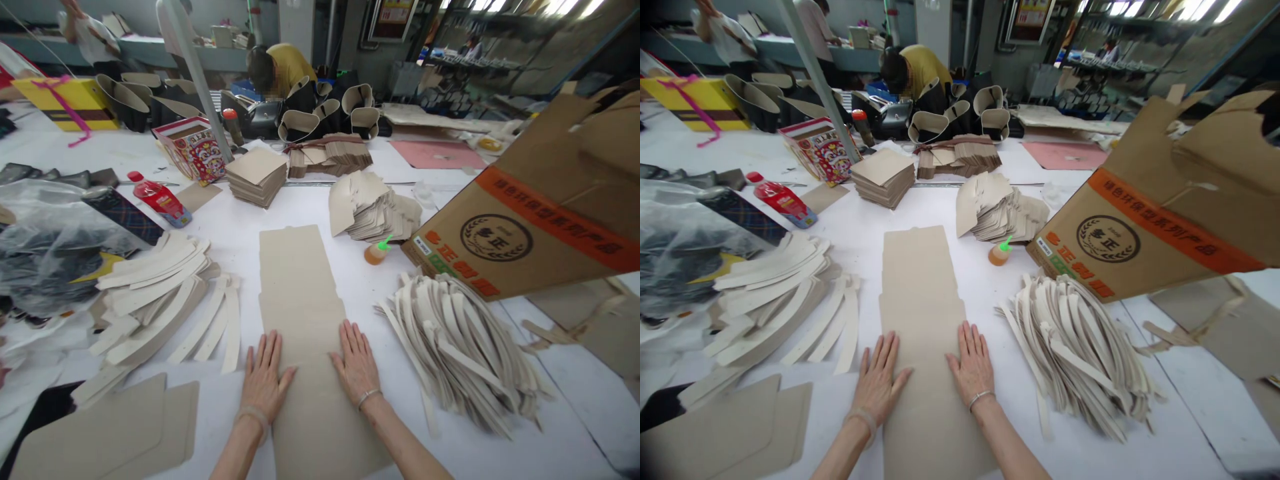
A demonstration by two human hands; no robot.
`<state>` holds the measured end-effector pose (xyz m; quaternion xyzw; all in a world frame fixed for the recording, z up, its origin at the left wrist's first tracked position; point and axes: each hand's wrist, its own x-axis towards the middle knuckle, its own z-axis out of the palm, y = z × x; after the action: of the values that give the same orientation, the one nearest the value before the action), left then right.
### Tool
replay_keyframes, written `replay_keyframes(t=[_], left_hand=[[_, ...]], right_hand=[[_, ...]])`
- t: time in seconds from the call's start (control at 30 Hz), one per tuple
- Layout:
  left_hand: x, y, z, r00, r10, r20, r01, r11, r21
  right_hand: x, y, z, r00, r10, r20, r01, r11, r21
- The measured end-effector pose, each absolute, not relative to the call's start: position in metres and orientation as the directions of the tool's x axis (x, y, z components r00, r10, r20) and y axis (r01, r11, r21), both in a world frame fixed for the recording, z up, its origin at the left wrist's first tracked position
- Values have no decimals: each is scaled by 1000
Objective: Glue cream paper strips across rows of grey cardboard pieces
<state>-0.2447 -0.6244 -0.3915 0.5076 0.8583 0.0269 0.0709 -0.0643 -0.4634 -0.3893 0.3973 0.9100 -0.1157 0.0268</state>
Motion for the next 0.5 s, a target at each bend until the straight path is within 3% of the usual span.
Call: replay_keyframes(t=[0.3, 0.5], left_hand=[[-241, -632, -379, -491, 871, -28, 864, 490, 118], [-204, -684, -360, -468, 883, -36, 858, 464, 219]], right_hand=[[-47, -466, -383, -629, 770, -111, 766, 588, -259], [23, -510, -376, -537, 842, -58, 804, 490, -337]])
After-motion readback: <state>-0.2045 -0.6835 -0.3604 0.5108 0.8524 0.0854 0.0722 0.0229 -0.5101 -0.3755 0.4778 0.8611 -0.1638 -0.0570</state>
